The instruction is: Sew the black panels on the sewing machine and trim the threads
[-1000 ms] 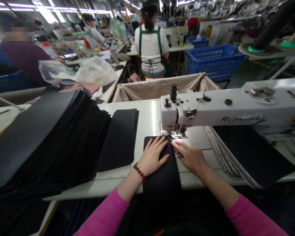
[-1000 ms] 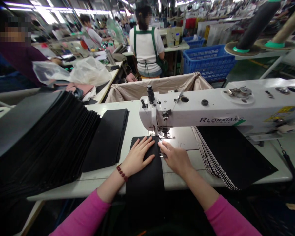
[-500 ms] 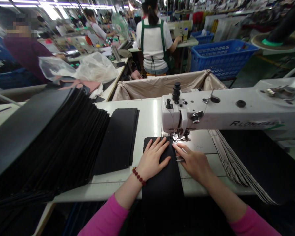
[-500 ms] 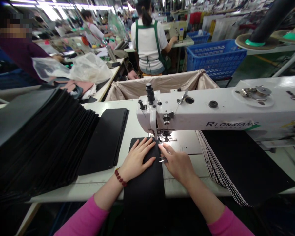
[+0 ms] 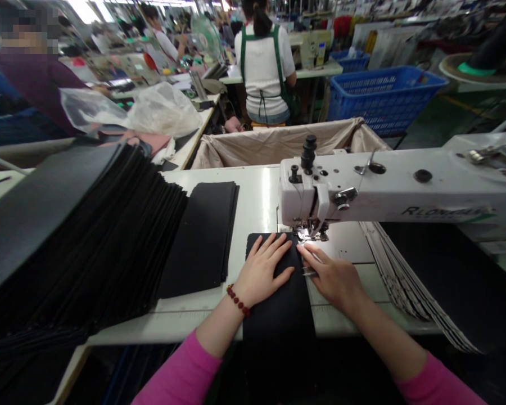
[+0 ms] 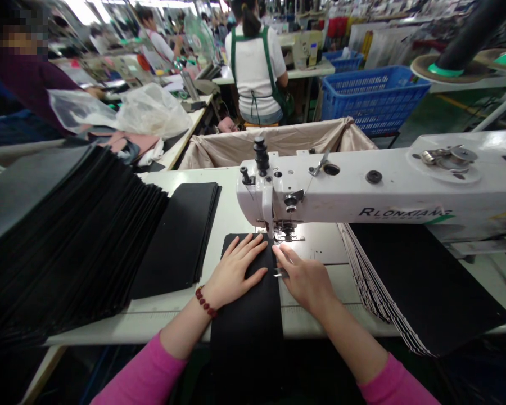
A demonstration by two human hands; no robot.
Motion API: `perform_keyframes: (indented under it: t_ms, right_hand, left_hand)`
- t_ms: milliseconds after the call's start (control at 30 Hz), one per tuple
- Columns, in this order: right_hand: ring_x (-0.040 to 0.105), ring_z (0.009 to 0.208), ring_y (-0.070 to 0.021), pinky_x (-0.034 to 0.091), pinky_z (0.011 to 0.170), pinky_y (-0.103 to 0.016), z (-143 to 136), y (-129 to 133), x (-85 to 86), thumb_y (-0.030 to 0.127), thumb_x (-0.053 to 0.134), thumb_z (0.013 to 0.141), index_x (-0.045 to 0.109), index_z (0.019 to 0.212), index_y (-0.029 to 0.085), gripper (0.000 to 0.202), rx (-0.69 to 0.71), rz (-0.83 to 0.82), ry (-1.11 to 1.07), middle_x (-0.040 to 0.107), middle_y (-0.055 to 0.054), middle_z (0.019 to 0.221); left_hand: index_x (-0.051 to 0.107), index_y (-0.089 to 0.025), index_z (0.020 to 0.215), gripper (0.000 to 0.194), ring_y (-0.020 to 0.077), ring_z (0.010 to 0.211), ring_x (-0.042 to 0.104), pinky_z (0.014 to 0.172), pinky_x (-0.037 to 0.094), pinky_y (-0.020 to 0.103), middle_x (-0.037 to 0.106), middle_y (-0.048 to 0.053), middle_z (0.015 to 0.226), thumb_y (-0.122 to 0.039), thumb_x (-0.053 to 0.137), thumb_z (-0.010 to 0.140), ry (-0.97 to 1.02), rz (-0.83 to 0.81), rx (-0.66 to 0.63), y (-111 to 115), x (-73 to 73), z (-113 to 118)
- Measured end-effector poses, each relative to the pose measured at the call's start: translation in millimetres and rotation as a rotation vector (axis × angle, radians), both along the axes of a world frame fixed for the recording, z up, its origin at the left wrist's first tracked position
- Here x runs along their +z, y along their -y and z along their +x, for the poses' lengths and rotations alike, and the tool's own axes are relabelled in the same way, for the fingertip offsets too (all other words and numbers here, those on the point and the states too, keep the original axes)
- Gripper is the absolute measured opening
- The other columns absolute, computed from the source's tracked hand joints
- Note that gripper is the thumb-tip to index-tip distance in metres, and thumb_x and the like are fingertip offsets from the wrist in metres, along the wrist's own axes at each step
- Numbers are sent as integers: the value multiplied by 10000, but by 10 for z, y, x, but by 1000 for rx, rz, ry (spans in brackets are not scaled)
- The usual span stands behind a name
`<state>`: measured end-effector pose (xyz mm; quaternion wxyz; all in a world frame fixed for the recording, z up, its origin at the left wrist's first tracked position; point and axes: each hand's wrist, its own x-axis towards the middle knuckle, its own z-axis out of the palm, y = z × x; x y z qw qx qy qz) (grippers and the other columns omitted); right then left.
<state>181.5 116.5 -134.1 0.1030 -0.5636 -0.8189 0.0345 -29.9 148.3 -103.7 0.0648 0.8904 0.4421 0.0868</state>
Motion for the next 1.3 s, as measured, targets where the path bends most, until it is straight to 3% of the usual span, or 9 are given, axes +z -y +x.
perform_keyframes:
  t_ms: [533,800,1300]
  right_hand:
    - [667,909,-194,529,674,-301,12,11,-24,302,430,976,372,1451,339,480,-13,14,-14,408,-15,1486]
    - [661,933,-203,540,669,-327,22,12,-16,293,418,978,354,1456,344,486,-5,16,-12,403,18,1488]
    - [665,878,-196,526,639,-313,22,17,-30,310,408,983,374,1449,344,468,-18,18,10,408,1,1485]
  left_hand:
    - [379,-293,1442,536,256,1435,237,1195,172,508,327,26,1535,-399,520,935,34,0,-34,-47,14,-39]
    - [468,-300,1381,453,227,1379,352,1202,204,472,430,27,1471,-356,530,936,77,-3,-62,-59,13,-71]
    - [470,-296,1377,441,214,1392,327,1208,185,464,425,15,1475,-315,524,940,69,-9,-66,-68,4,-93]
